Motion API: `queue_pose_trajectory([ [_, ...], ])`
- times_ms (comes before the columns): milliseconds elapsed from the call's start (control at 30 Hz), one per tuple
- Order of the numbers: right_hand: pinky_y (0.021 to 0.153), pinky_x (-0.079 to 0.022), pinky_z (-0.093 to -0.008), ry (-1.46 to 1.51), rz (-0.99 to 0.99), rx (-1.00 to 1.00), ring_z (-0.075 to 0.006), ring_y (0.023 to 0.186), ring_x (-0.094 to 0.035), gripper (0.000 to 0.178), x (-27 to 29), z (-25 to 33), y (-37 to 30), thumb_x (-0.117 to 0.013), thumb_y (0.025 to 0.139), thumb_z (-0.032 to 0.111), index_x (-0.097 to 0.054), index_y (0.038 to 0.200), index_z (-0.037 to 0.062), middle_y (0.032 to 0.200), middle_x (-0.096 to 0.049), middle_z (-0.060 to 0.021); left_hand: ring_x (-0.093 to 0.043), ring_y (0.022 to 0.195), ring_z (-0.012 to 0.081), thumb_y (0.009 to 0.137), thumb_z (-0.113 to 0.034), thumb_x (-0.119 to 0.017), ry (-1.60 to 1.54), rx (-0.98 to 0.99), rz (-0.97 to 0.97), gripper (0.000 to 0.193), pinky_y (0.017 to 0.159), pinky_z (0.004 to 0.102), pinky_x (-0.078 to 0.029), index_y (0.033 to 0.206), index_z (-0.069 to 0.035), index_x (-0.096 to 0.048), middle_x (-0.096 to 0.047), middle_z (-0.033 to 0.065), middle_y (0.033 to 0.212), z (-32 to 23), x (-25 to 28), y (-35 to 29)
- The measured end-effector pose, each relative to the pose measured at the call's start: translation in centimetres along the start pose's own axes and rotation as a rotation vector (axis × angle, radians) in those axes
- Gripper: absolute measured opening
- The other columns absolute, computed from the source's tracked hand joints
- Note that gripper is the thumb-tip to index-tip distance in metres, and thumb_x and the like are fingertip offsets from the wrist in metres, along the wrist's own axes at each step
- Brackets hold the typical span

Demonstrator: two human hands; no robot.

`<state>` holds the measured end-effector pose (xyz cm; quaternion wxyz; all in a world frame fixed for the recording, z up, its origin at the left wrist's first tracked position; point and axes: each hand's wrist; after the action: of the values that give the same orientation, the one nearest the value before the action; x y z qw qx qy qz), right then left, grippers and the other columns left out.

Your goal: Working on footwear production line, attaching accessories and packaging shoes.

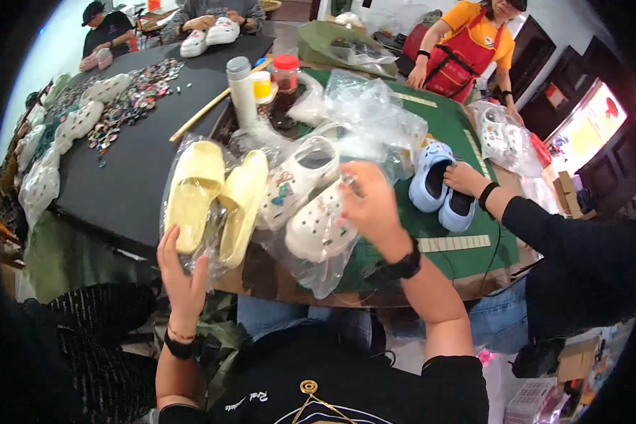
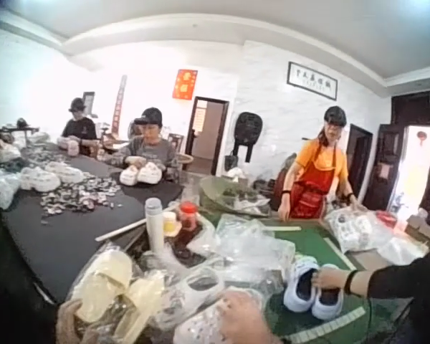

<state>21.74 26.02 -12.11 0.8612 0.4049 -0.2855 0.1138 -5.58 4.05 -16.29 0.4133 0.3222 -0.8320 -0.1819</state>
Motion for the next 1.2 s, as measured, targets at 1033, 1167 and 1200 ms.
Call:
queue_pose_trajectory([
  [1033,0.092,-0.046,-0.0402,0.077,0.710,-0.045,-0.0346,0.105,-0.057,0.035,6.7,-5.6,-5.8,-0.060,0.081,0.009,-0.062,0.116,0.0028,0.108,-0.063,-0.0197,-0.040,0.127,0.0449,0.071,0.000,-0.055,-0.103,-0.178,0.346,0.055,0.106,0.0492,-0.035,0.125,0.003,-0.051,-0.044,0.0269,0.134,-3.1,-10.8,-0.4],
  [1167,0.090,-0.046,-0.0415,-0.223,0.630,0.081,-0.0360,0.100,-0.057,0.059,5.0,-5.3,-5.2,-0.068,0.073,0.014,-0.052,0.130,0.0071,0.103,-0.062,-0.0202,-0.046,0.121,0.0445,0.075,-0.002,-0.056,-0.149,-0.207,0.276,0.055,0.104,0.0460,-0.038,0.128,0.004,-0.048,-0.046,0.0274,0.131,-3.3,-11.5,-0.8],
  [1200,0.088,-0.047,-0.0411,-0.129,0.530,0.081,-0.0369,0.095,-0.057,0.054,4.2,-6.4,-5.7,-0.066,0.076,0.015,-0.052,0.128,0.0058,0.100,-0.062,-0.0203,-0.047,0.120,0.0437,0.076,-0.003,-0.057,-0.215,-0.188,0.297,0.054,0.103,0.0447,-0.039,0.129,0.004,-0.048,-0.046,0.0276,0.131,-3.7,-11.5,-0.7],
])
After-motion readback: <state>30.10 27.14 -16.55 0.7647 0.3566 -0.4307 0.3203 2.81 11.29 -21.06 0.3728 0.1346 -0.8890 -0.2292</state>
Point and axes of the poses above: each hand's wrist, its own y-axis towards the middle knuckle, its own x-axis out of the back of the hand, z = x × y
